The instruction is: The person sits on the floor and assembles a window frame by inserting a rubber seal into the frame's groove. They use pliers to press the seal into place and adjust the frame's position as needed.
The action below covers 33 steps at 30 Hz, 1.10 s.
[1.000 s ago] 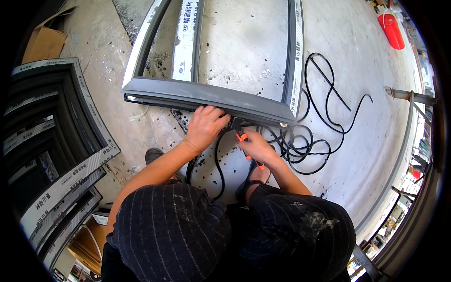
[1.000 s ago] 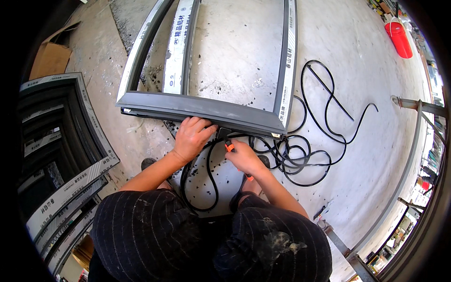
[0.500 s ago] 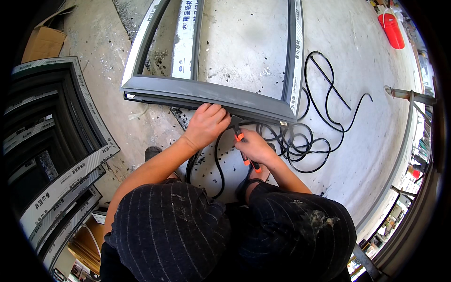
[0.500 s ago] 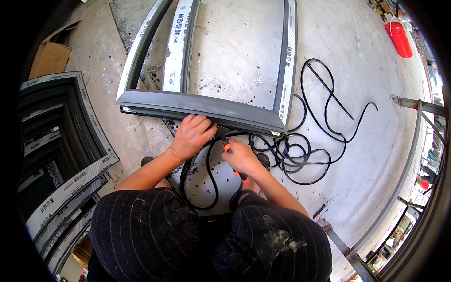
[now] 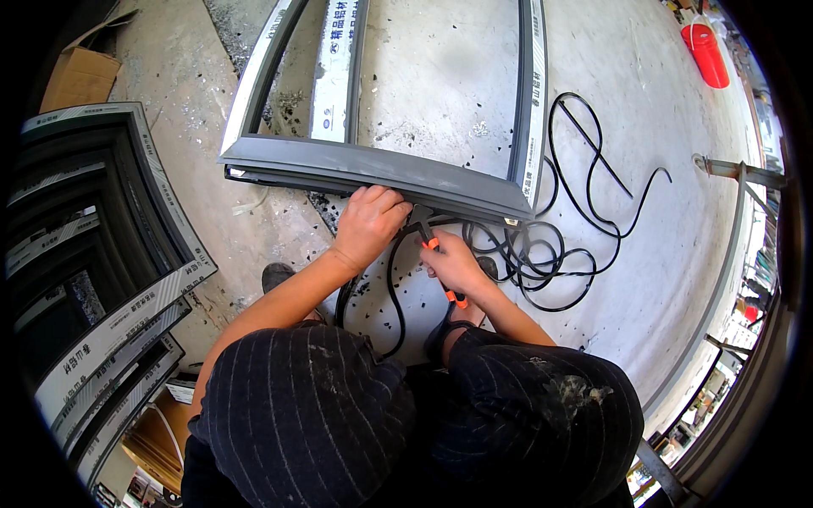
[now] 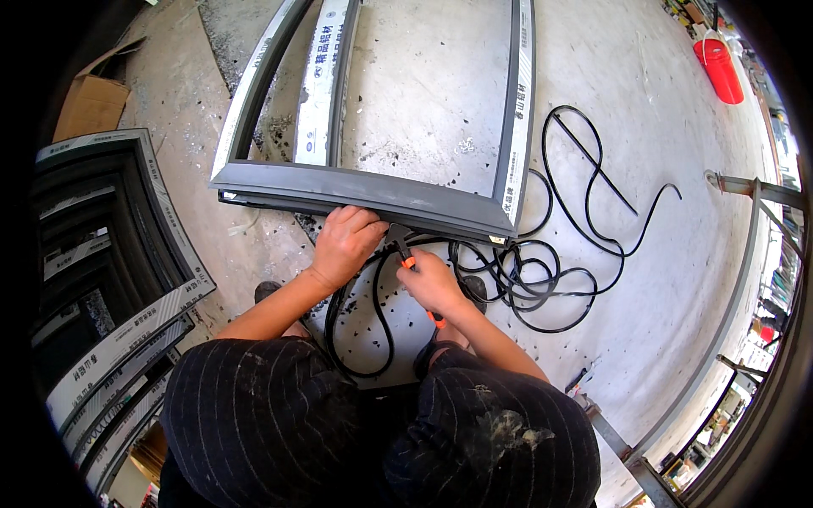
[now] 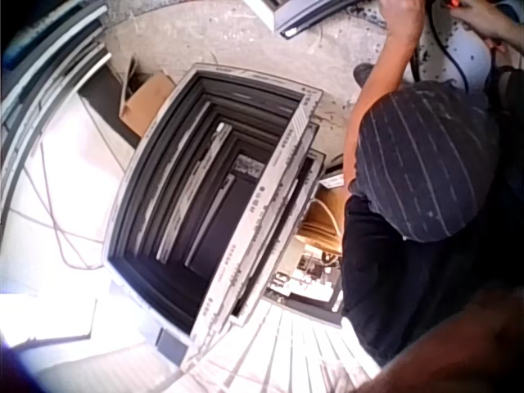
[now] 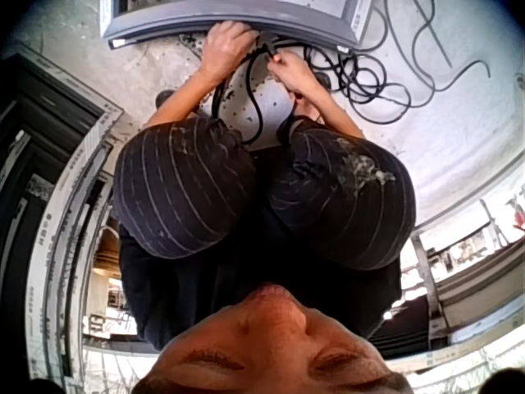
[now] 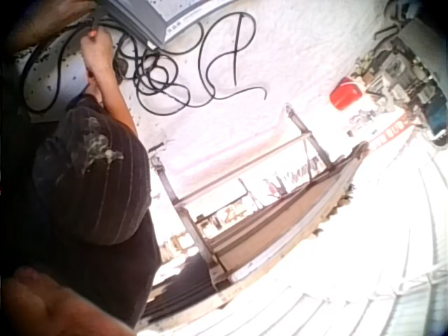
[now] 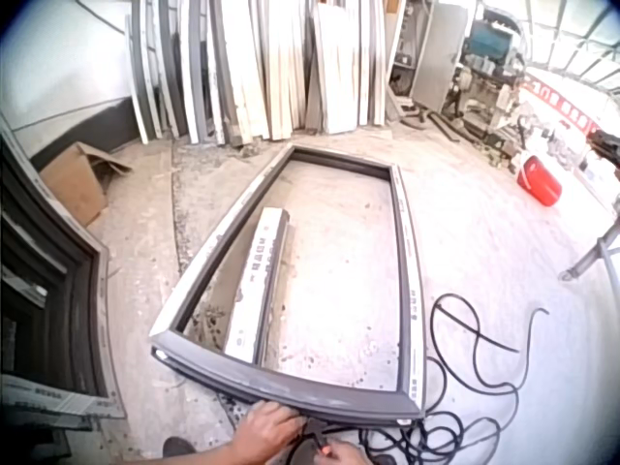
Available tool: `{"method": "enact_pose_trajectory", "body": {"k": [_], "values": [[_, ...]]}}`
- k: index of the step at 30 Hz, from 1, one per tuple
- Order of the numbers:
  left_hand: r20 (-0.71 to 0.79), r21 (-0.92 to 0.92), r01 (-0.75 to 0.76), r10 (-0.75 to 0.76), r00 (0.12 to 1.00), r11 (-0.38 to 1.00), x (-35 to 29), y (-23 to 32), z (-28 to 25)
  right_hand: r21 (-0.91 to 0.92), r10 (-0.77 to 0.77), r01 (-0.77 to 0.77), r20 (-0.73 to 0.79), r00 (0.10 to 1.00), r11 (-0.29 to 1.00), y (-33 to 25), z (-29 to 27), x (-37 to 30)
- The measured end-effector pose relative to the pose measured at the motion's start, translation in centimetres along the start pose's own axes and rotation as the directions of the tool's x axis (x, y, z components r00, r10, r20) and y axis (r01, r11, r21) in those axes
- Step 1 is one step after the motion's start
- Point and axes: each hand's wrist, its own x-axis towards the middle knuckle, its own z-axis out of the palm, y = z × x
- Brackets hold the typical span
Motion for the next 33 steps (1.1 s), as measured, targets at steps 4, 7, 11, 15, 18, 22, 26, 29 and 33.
{"method": "enact_pose_trajectory", "body": {"k": [4,7,11,15,18,22,26,29,33], "values": [[0.012,0.031,-0.011,0.011,1.000,0.999,0.0,0.0,0.0,-0.318,-0.093,0.047,-0.132,0.987,0.947,-1.1,0.2,-1.1],[0.012,0.069,-0.015,0.014,1.000,0.998,0.1,0.2,-0.3,-0.533,-0.095,-0.023,-0.192,0.977,0.846,-2.4,-0.7,-3.0],[-0.024,0.080,0.058,-0.057,0.998,0.995,-0.3,-0.1,-0.7,-0.708,-0.122,-0.083,-0.234,0.965,0.701,-2.5,-2.8,-4.6],[0.110,-0.077,0.347,-0.338,0.935,0.935,-1.5,0.7,-0.3,-0.833,-0.181,-0.131,-0.265,0.947,0.537,-1.1,-5.2,-5.3],[0.460,-0.352,0.779,-0.629,0.627,0.518,-1.9,0.7,0.8,-0.851,-0.292,-0.087,-0.271,0.917,0.518,-2.0,-5.3,-5.8],[0.763,-0.493,0.819,-0.599,0.244,-0.294,-1.4,0.6,1.6,-0.772,-0.540,0.174,-0.247,0.804,0.611,-2.5,-3.6,-4.5],[0.793,-0.478,0.757,-0.589,0.154,-0.446,-0.8,0.8,2.4,-0.796,-0.727,0.317,-0.210,0.654,0.515,-2.7,-2.0,-2.1],[0.785,-0.471,0.763,-0.604,0.133,-0.443,-0.7,1.0,2.4,-0.866,-0.816,0.342,-0.121,0.565,0.366,-2.1,-1.8,0.3],[0.786,-0.452,0.773,-0.609,0.109,-0.445,-0.2,1.2,2.0,-0.917,-0.884,0.331,-0.047,0.465,0.222,-2.2,-1.4,1.2]]}}
